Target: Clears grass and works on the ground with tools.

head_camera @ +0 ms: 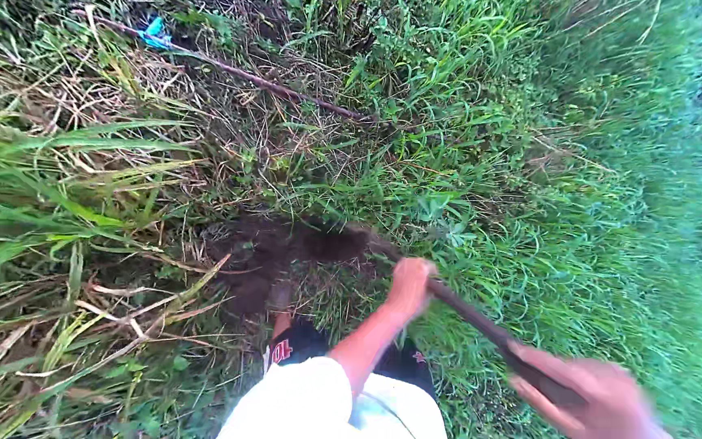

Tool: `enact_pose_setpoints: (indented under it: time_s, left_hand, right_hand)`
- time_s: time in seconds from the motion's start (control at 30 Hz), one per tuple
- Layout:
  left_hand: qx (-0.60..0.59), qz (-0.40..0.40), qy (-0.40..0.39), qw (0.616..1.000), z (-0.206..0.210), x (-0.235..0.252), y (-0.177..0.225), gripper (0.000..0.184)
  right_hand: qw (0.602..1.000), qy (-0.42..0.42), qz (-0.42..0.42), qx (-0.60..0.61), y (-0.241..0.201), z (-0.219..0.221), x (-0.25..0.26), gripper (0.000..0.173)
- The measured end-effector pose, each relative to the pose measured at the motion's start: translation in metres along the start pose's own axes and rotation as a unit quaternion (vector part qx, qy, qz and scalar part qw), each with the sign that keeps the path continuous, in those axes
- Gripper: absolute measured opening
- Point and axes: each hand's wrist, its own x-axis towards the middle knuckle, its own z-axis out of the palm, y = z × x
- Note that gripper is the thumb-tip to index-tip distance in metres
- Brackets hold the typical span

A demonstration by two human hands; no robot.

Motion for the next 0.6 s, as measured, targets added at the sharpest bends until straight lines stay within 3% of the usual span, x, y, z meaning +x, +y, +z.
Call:
enact_pose_setpoints:
  time_s: [0.03,0.07,0.13,0.2,0.3,0.37,0.47,0.53,0.6]
  left_hand:
    - [-0.01,-0.085,-0.001,0.996,0.007,0.001,-0.033,0.06]
    - [-0.014,-0.131,0.004,0.991,0.014,-0.001,-0.056,0.078]
    - [-0.01,-0.155,0.032,0.987,0.013,-0.006,-0.08,0.09]
    - [-0.02,-0.163,-0.01,0.986,0.035,-0.038,-0.08,0.09]
    - [-0.029,-0.169,0.015,0.985,0.036,-0.037,-0.074,0.094]
    - [-0.022,-0.141,0.073,0.987,0.028,-0.036,-0.067,0.096]
    - [-0.005,-0.065,0.107,0.992,0.02,-0.025,-0.062,0.089]
    - [0.004,-0.009,0.032,0.999,0.021,-0.017,-0.07,0.062]
    - [0.059,0.068,-0.094,0.992,0.023,-0.008,-0.079,0.033]
  right_hand:
    - [0.997,0.062,-0.04,-0.013,0.046,0.065,0.031,0.04]
    - [0.996,0.071,-0.043,-0.029,0.08,0.097,0.064,0.04]
    - [0.999,0.003,-0.015,-0.045,0.114,0.087,0.145,0.042]
    - [0.997,-0.047,0.059,-0.037,0.128,0.056,0.178,0.042]
    - [0.995,-0.038,0.091,-0.006,0.123,0.039,0.228,0.035]
    - [0.993,-0.07,0.093,0.022,0.09,0.061,0.214,0.038]
    - [0.981,-0.153,0.116,0.027,0.05,0.112,0.137,0.049]
    - [0.976,-0.172,0.128,0.042,0.033,0.142,0.085,0.05]
    - [0.972,-0.18,0.138,0.055,0.031,0.16,0.05,0.048]
